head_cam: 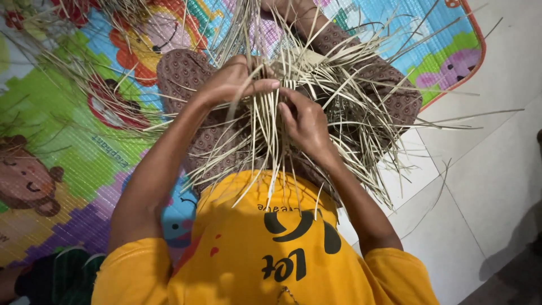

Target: The person is weaving a basket by hand using dried straw strands, carefully interlacing them to build the structure.

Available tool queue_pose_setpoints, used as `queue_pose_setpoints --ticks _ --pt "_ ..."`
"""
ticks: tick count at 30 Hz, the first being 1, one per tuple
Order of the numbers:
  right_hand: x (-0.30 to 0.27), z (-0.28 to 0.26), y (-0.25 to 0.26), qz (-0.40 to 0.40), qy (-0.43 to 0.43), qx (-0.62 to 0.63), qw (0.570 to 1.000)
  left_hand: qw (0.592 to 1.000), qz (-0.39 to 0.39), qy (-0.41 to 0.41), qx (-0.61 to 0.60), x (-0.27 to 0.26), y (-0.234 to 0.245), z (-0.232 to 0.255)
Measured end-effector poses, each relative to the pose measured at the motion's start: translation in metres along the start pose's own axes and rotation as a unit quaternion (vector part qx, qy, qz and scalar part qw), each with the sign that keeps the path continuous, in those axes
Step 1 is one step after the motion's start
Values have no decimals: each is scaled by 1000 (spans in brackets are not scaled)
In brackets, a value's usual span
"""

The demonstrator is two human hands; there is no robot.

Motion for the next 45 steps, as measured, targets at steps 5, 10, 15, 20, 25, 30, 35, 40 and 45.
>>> queue_pose_setpoints --ticks 5,10,15,20,25,30,35,40,45 --pt "-1 -3 -3 27 27 26 999 997 41 -49 41 22 -5 -22" --pt "-10 -13 -1 24 -28 86 996 988 13 155 7 -1 0 23" --pt "-23 -32 8 -71 -231 376 895 981 6 192 -11 -5 -2 32" --pt "-28 -11 11 -372 -26 583 721 989 40 145 -7 -1 -1 17" --pt "-26 -32 57 -504 230 320 768 995 79 58 -18 17 -3 -13" --pt "12 33 17 -30 128 -52 990 999 6 33 -22 -14 13 27" --pt "27 12 -2 68 161 -180 968 999 -6 -9 -38 -20 16 -1" --pt "40 32 -14 153 285 -207 923 997 0 -41 -64 -26 17 -1" --pt "49 29 -9 148 319 -138 926 991 63 -58 -102 -28 16 4"
Point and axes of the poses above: each hand's wrist, its own x-axis towards the middle knuckle, its own y-axis out of the back of the hand, z = x × y, the point moved 2 cm from there along x, towards the middle knuckle, and after that the axes turned 3 degrees about x, right-handed, at the moved point
